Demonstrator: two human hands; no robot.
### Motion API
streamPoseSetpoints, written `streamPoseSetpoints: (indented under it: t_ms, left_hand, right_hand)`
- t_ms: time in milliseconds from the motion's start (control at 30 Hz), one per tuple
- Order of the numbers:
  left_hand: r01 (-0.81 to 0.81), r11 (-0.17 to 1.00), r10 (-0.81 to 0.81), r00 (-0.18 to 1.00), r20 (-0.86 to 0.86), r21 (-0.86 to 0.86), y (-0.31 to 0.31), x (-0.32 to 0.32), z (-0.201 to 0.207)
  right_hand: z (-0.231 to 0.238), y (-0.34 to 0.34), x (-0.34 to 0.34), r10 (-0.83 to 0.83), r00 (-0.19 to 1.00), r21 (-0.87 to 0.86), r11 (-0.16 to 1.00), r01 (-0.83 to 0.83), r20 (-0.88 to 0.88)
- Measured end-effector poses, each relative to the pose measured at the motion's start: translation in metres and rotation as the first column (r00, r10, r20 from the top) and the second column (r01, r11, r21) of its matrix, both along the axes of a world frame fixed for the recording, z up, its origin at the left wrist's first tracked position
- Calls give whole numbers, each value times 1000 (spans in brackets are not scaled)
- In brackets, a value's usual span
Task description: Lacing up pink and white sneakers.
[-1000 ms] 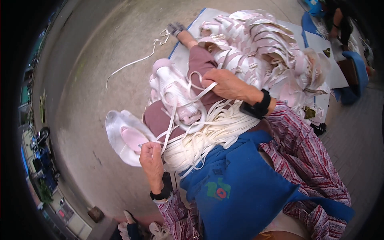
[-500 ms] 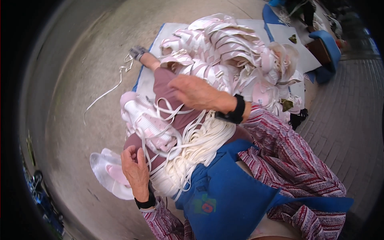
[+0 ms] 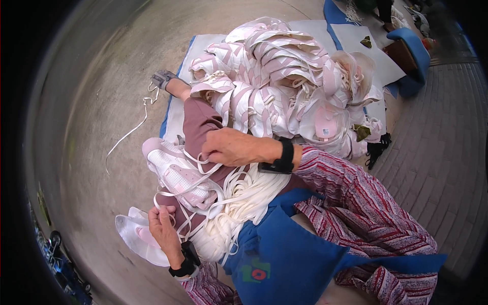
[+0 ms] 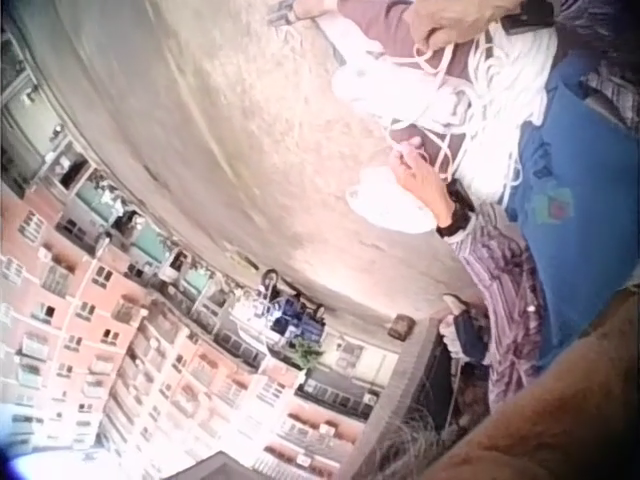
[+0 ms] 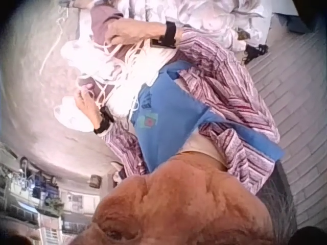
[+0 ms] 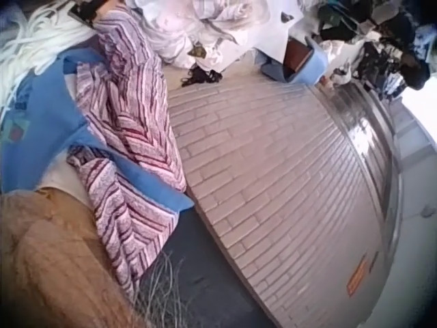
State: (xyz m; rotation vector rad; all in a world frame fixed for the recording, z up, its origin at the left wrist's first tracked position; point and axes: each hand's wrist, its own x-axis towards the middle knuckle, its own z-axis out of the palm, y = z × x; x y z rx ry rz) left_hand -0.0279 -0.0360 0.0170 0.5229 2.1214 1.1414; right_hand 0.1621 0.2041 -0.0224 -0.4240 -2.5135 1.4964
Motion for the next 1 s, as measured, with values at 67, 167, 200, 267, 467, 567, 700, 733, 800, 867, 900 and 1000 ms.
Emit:
streamPoseSetpoints:
  t_ms: [67,167,200,267,467,567,700,733,800,867,900,1000]
  left_hand:
    - [-147,985,145,989,28,93,-11,1,1]
    - [-381,900,335,915,224,210,-29,-3,17]
    - [-398,897,360,910,204,192,-32,-8,20]
    - [-404,892,363,908,211,203,-41,-17,25]
    - [-569,780,614,777,-142,259,-70,-28,59]
    - [-530,784,601,779,-180,322,-70,-29,66]
    - [-297,945,313,942,-122,135,-61,-15,62]
    - [-304,943,320,939,-122,134,-58,-13,60]
    - [-245,965,247,969,-12,89,-55,-12,58]
    - [-281,953,265,955,132,116,-62,-8,62]
    - [-229,959,184,951,249,169,-64,-4,64]
    - [-62,989,-7,883,469,131,-77,-5,70]
  right_hand:
    - [-7,9,11,46,998,41,998,-48,52]
    - [-13,18,24,-29,997,123,992,20,66]
    - [-7,24,29,-38,996,156,987,25,79]
    - [-14,29,33,-78,991,150,987,62,104]
    - [4,18,0,-97,989,182,980,76,108]
    - [13,5,-19,-179,984,306,936,175,-15]
    - [-6,-14,-50,-105,993,568,814,122,-62]
    - [-9,-11,-52,-97,993,568,815,116,-62]
    - [-11,-4,-50,-59,998,501,864,54,-7]
    - [-5,0,-39,39,999,376,926,-37,0]
    - [-1,4,-33,129,992,250,960,-123,-8]
    - [13,14,-20,152,977,195,964,-180,148]
